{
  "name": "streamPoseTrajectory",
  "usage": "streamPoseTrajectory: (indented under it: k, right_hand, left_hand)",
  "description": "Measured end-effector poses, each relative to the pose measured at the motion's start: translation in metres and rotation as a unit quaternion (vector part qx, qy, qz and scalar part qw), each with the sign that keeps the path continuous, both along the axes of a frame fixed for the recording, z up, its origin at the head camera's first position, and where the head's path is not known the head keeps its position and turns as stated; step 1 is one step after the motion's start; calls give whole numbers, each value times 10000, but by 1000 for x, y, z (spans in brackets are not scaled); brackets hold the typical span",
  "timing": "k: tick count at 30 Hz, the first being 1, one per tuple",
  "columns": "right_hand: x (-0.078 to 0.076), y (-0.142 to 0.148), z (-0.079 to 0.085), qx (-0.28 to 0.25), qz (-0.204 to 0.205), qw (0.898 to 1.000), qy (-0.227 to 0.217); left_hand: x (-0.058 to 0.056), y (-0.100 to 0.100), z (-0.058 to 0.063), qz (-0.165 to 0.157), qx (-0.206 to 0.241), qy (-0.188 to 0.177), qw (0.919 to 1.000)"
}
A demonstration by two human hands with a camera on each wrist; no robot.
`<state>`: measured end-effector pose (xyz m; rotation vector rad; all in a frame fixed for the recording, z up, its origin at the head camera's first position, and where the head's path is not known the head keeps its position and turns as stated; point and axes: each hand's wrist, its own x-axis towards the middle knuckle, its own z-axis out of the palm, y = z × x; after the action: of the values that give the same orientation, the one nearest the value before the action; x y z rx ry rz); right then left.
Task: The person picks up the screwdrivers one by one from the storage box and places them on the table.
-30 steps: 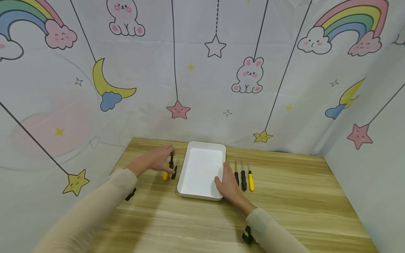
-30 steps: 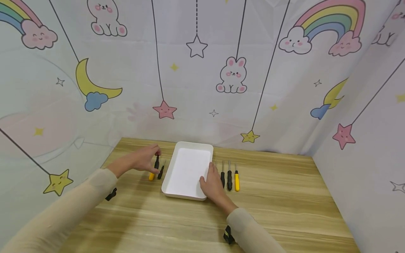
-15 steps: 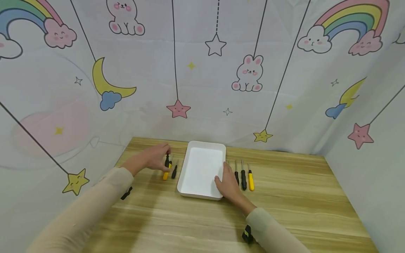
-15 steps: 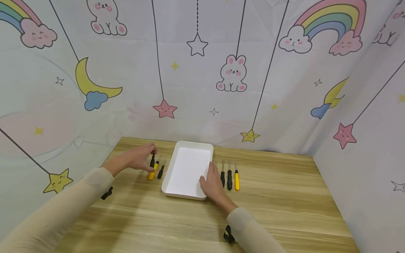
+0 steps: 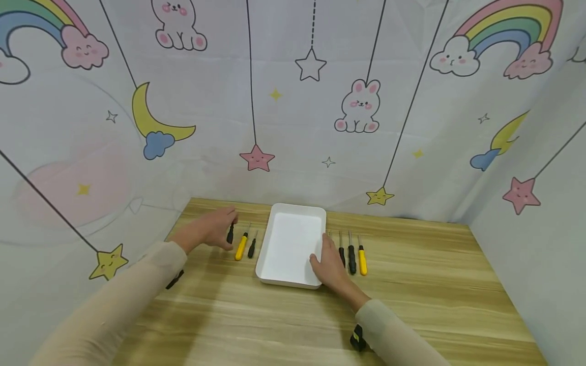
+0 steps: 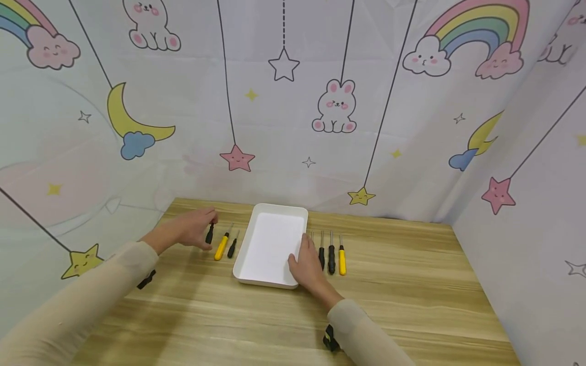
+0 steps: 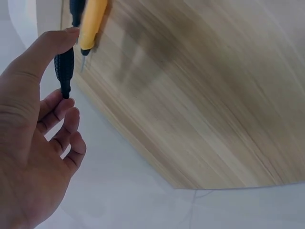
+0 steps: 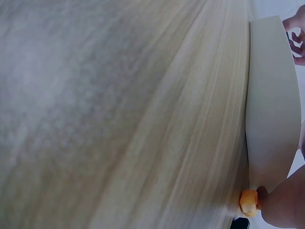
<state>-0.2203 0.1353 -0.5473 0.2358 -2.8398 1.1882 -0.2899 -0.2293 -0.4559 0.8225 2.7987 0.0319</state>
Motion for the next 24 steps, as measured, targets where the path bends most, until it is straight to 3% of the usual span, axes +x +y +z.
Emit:
streamPoseTrajectory:
  k: [12,24]
  right_hand:
    - [0,0,-1,-18,60,10000,45]
    - [0,0,0,-24,16,10000,17]
  left_hand:
    - [4,-3,-12,-208,-722,182,9970]
    - [2,0,-21,-81,-1006,-70,9949]
